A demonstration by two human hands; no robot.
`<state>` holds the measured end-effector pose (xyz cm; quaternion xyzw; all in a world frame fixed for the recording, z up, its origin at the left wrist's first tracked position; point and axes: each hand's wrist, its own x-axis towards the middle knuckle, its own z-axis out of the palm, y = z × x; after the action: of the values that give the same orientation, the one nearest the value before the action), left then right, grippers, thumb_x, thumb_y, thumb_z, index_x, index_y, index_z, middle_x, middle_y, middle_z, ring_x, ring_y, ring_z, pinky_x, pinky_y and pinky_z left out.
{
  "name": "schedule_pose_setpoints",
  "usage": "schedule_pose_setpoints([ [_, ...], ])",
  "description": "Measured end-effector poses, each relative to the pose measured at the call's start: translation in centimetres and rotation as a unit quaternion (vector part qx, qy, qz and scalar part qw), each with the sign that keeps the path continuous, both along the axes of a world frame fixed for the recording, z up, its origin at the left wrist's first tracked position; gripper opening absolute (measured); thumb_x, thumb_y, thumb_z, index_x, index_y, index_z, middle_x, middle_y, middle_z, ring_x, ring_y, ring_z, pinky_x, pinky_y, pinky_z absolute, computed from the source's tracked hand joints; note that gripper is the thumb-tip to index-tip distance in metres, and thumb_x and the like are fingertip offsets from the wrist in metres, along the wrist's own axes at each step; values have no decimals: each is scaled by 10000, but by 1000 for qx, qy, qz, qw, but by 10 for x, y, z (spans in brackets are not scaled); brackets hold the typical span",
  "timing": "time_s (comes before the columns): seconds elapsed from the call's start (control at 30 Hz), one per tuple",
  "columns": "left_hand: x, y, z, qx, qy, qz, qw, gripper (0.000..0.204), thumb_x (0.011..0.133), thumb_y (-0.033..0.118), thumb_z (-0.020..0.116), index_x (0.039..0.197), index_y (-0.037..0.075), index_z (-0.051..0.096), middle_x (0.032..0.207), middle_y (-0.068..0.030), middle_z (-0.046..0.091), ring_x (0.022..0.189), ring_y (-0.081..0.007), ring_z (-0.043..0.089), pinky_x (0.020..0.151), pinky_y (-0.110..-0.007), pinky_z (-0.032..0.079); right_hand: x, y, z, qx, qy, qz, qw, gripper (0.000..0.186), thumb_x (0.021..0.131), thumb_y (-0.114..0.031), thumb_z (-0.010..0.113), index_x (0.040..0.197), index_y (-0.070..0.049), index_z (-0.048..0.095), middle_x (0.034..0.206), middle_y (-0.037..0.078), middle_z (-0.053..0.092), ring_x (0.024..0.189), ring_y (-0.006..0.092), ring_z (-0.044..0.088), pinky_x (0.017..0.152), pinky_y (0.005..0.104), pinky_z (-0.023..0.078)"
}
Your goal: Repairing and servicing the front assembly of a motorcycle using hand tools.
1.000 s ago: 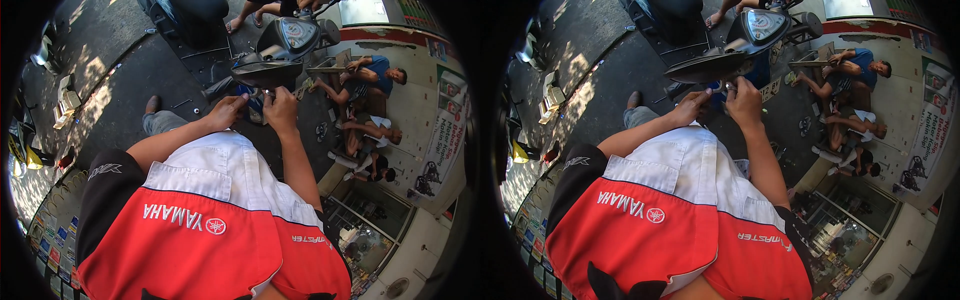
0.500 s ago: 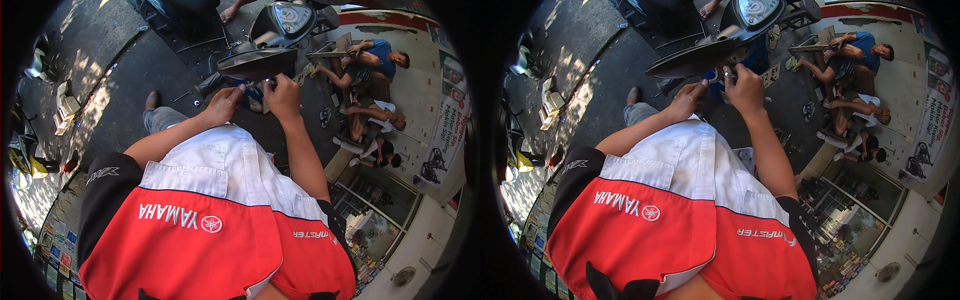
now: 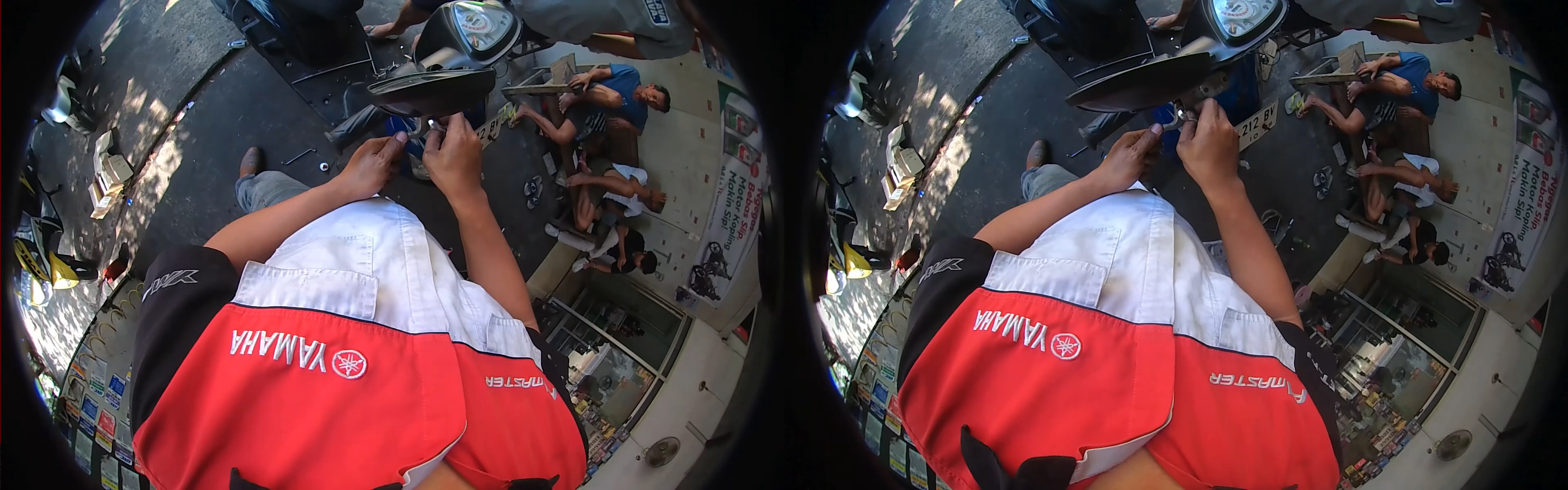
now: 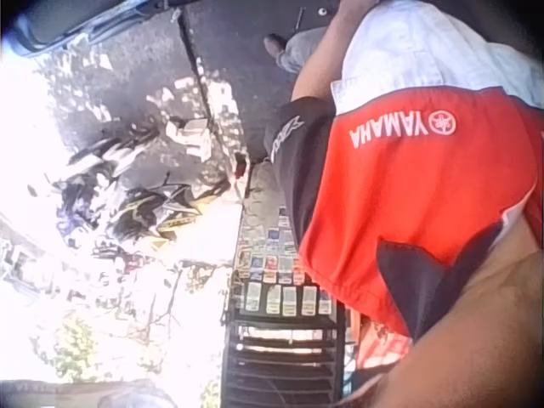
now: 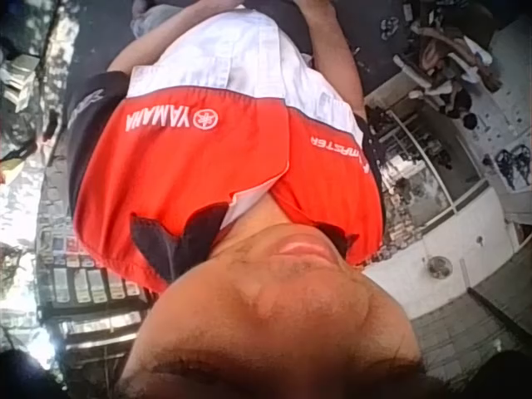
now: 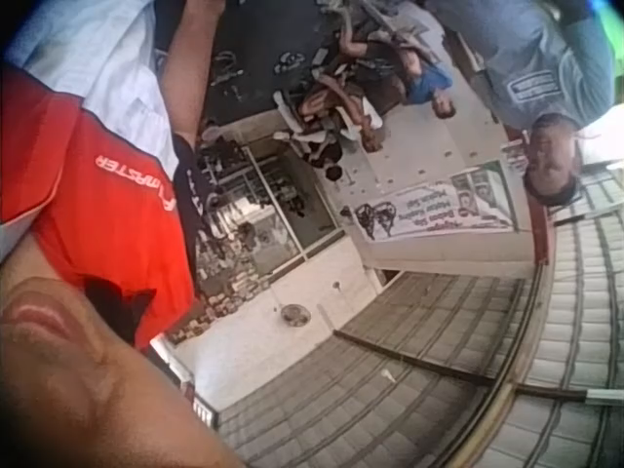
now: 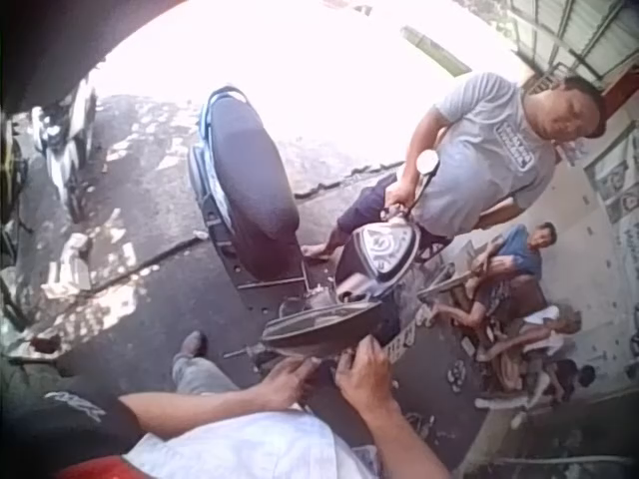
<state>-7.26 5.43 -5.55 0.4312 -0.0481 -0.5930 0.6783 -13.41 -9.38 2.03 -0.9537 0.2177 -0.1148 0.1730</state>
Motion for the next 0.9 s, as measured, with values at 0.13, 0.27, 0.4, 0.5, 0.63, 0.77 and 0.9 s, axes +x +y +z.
schedule_pose_setpoints([
  [0.13,-2,-4,-5,-16,-11,11,1000,474,1033,540,489,765,152,438,651,60,289,545,-74,261,513,-284,222,-5,-4,2,51,-21,-12,998,187,875,-155,684,914,3,592,863,242,678,807,446,675,719,507,531],
  [0.27,-3,-5,-6,-13,36,2,999,461,1028,533,506,773,154,444,651,63,290,546,-70,269,510,-281,227,-3,-10,3,3,5,-41,999,182,868,-147,709,832,13,627,761,214,681,725,396,684,666,447,541],
  [0.4,-3,-5,-2,-16,34,11,999,452,1029,526,512,786,148,464,636,68,334,507,-67,318,458,-268,247,-1,-11,3,-25,-24,5,999,170,875,-144,691,835,1,612,777,212,676,728,435,662,656,484,524],
  [0.5,-3,-4,0,-2,43,3,999,461,1019,546,517,771,165,441,640,67,291,521,-69,258,499,-279,216,-5,-9,6,1,-74,46,996,174,871,-147,692,836,-1,604,781,215,669,730,435,658,665,487,522],
  [0.63,-1,-4,1,-9,34,4,999,458,1019,546,518,772,169,435,625,69,287,510,-68,257,491,-274,212,-7,-10,11,2,1,1,1000,176,903,-167,657,906,-4,592,844,245,679,804,453,670,716,522,537],
  [0.77,0,-3,-1,-5,26,1,1000,468,1020,547,513,792,141,469,641,61,348,512,-69,319,461,-265,248,-3,-12,12,-6,58,-6,998,231,891,-220,682,905,-7,596,841,246,677,810,458,670,720,517,542],
  [0.9,0,-3,-3,-11,20,-4,1000,473,1019,551,511,788,141,461,640,61,346,511,-68,319,462,-265,247,-4,-12,12,-16,-34,59,998,256,880,-223,716,870,17,624,819,248,670,781,443,664,685,482,530],
])
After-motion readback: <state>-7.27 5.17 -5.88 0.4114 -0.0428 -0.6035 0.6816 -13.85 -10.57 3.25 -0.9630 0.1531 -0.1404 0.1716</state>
